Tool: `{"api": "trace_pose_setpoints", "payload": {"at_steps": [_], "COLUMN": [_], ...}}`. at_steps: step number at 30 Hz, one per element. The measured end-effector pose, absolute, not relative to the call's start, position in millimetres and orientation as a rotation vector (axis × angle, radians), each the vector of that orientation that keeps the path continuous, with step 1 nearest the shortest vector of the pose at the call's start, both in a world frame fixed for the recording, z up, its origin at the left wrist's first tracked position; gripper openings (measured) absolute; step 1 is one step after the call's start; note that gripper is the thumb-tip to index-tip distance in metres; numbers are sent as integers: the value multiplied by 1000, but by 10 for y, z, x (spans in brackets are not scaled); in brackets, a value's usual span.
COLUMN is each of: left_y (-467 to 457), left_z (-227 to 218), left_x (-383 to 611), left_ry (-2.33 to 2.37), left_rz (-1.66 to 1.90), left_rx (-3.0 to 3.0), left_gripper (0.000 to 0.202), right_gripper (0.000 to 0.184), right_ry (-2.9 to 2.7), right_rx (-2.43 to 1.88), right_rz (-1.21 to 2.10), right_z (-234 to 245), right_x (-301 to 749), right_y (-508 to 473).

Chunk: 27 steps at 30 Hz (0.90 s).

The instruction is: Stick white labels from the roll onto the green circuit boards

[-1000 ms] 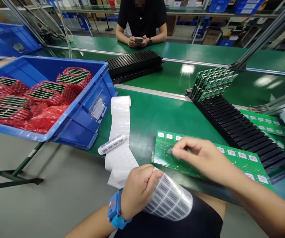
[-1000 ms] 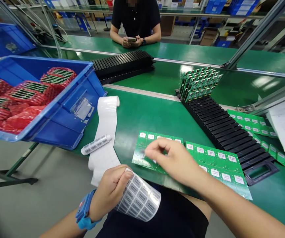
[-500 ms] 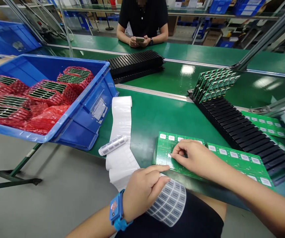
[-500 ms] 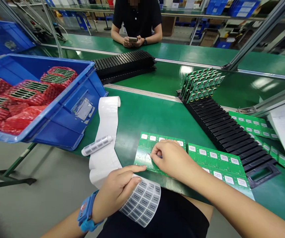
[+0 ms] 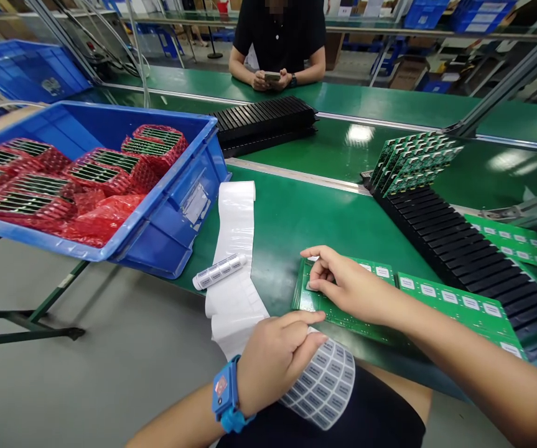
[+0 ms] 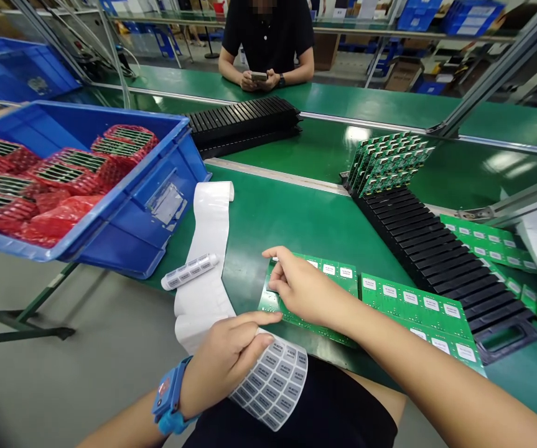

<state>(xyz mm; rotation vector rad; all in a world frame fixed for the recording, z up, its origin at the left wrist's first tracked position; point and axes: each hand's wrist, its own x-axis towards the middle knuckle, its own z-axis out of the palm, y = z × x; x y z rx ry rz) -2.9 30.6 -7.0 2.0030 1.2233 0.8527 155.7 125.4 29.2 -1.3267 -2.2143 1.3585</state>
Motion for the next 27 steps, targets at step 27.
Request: {"api": "trace_pose_setpoints", "payload": {"at_steps": [27], "left_y": [602], "left_z": [-508], "left_x": [-1223], "left_ry": [2139], "left_rz": [663], "left_rx": [1909], "left_gripper": [31], "right_gripper": [16], "right_ry": [-2397], "right_rx": [-1122], "right_rz": [393], "right_z": [137], "right_x": [1903], "right_y": [979]}}
